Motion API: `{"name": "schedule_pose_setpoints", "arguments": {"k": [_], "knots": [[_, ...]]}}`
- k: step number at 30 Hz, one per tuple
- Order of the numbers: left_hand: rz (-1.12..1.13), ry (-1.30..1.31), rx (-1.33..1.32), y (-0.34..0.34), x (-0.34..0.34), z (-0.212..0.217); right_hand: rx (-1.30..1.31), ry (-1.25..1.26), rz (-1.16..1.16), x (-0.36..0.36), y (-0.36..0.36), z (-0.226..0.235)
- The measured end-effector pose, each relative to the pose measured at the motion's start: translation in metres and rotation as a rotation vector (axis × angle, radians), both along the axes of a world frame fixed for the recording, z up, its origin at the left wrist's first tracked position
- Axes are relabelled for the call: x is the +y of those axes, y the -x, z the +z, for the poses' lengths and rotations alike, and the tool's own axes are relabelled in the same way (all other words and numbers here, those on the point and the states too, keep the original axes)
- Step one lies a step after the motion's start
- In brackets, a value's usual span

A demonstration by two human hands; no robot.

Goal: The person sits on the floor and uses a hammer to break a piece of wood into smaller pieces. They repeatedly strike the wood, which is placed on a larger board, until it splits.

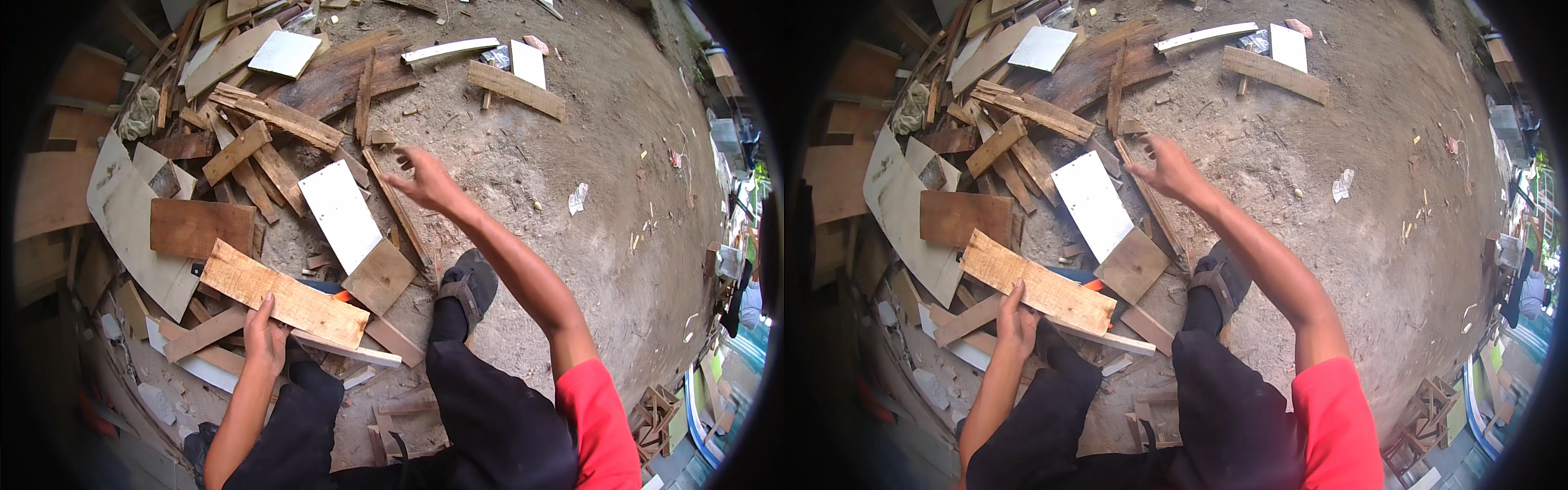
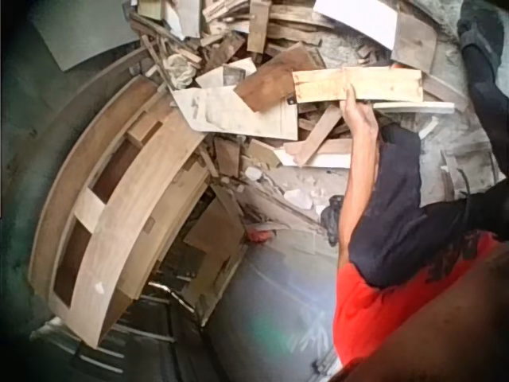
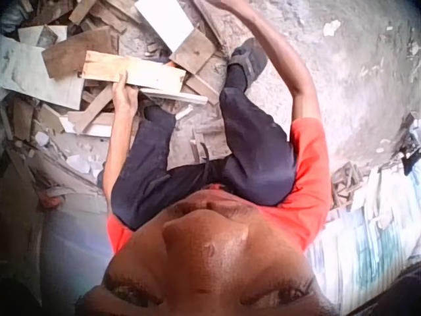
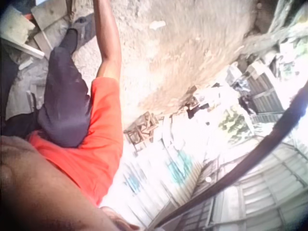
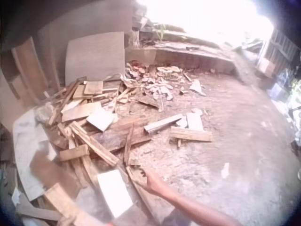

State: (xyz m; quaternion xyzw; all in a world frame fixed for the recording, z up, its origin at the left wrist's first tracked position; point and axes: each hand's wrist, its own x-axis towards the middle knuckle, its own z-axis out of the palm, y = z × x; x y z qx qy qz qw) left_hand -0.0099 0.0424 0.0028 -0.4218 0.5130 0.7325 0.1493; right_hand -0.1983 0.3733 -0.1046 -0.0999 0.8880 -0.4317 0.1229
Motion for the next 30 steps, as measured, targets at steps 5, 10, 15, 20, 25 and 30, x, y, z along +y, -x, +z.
{"name": "schedule_pose_setpoints", "arguments": {"k": [5,10,15,20,25,30], "knots": [[0.025,-0.013,-0.041,0.000,-0.009,-0.004,0.122,-0.430,-0.320,0.099,0.068,-0.032],[0.009,-0.055,-0.018,0.004,-0.009,-0.009,0.234,-0.905,-0.406,0.217,0.110,-0.051],[-0.015,-0.029,0.063,0.025,0.001,-0.003,0.208,-0.970,-0.331,0.237,0.140,-0.047],[-0.061,-0.064,0.124,0.055,0.016,-0.005,0.085,-0.903,-0.250,0.234,0.162,-0.050],[-0.114,-0.041,0.099,0.062,0.019,-0.011,0.105,-1.051,-0.135,0.238,0.176,-0.028],[-0.104,-0.024,0.078,0.065,0.010,-0.018,0.163,-0.959,-0.566,0.279,0.191,-0.007]]}}
